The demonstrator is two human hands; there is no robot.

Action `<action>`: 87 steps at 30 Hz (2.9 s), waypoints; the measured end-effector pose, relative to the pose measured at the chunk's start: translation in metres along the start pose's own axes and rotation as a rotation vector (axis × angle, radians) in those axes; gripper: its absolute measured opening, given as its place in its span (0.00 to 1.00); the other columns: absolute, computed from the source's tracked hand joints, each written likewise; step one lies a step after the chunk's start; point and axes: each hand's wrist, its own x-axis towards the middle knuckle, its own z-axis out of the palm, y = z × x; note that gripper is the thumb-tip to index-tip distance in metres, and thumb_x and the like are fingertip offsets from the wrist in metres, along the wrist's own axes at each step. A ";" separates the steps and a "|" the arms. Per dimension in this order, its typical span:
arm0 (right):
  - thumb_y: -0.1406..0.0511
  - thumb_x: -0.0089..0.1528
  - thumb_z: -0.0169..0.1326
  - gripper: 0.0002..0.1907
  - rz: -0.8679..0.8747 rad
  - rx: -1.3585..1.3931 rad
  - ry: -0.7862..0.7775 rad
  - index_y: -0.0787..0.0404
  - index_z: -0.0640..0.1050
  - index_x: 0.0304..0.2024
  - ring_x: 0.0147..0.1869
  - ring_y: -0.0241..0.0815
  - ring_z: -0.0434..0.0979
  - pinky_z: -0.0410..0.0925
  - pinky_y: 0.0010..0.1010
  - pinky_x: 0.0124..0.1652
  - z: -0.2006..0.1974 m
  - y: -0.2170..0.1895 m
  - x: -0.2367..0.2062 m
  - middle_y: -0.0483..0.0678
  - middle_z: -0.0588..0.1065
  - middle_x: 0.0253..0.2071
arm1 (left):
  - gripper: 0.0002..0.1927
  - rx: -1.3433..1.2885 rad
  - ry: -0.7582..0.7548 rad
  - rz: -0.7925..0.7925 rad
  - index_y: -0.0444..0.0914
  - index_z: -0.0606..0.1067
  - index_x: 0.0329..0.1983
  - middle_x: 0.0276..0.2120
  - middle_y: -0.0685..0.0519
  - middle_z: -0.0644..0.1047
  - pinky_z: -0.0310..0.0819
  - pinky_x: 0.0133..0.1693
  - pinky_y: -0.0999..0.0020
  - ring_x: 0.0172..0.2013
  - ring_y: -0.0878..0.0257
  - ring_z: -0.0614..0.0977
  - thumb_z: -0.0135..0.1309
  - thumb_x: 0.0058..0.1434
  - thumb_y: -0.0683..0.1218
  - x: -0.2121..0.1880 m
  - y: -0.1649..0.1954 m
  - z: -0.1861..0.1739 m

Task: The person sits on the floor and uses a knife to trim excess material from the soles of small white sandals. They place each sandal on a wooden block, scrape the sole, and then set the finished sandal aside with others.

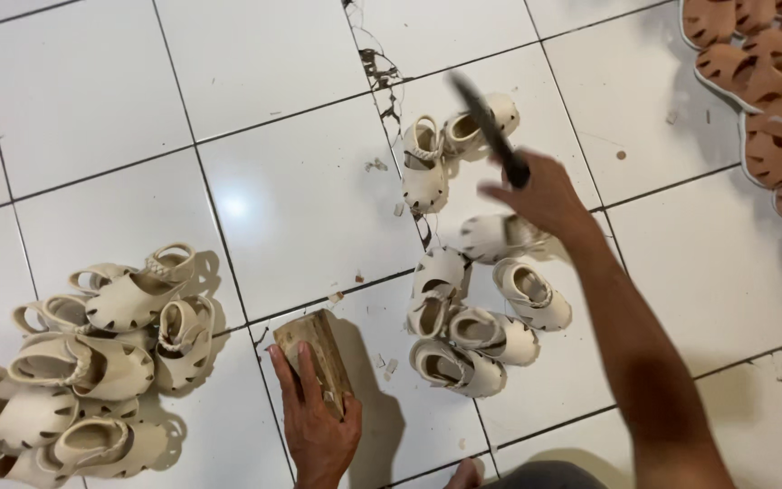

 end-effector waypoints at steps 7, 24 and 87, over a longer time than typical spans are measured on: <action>0.53 0.53 0.68 0.23 -0.244 -0.091 0.456 0.63 0.76 0.36 0.33 0.51 0.77 0.71 0.46 0.37 0.065 -0.038 0.071 0.51 0.76 0.28 | 0.52 -0.007 -0.022 -0.012 0.38 0.49 0.74 0.73 0.31 0.43 0.66 0.58 0.46 0.69 0.30 0.57 0.57 0.45 0.41 -0.001 0.005 -0.007; 0.59 0.60 0.68 0.20 0.053 -0.030 0.222 0.66 0.72 0.35 0.27 0.45 0.70 0.66 0.37 0.28 -0.045 -0.096 -0.193 0.58 0.74 0.26 | 0.54 -0.107 0.023 0.138 0.39 0.48 0.77 0.75 0.30 0.41 0.65 0.61 0.45 0.70 0.32 0.57 0.62 0.49 0.41 -0.019 -0.013 -0.021; 0.72 0.56 0.68 0.16 0.025 0.903 -0.049 0.60 0.70 0.33 0.20 0.30 0.70 0.64 0.21 0.18 0.097 -0.185 -0.408 0.45 0.75 0.26 | 0.13 -0.487 -0.196 0.028 0.33 0.80 0.38 0.66 0.43 0.65 0.58 0.63 0.48 0.66 0.46 0.64 0.59 0.60 0.49 -0.159 0.015 -0.135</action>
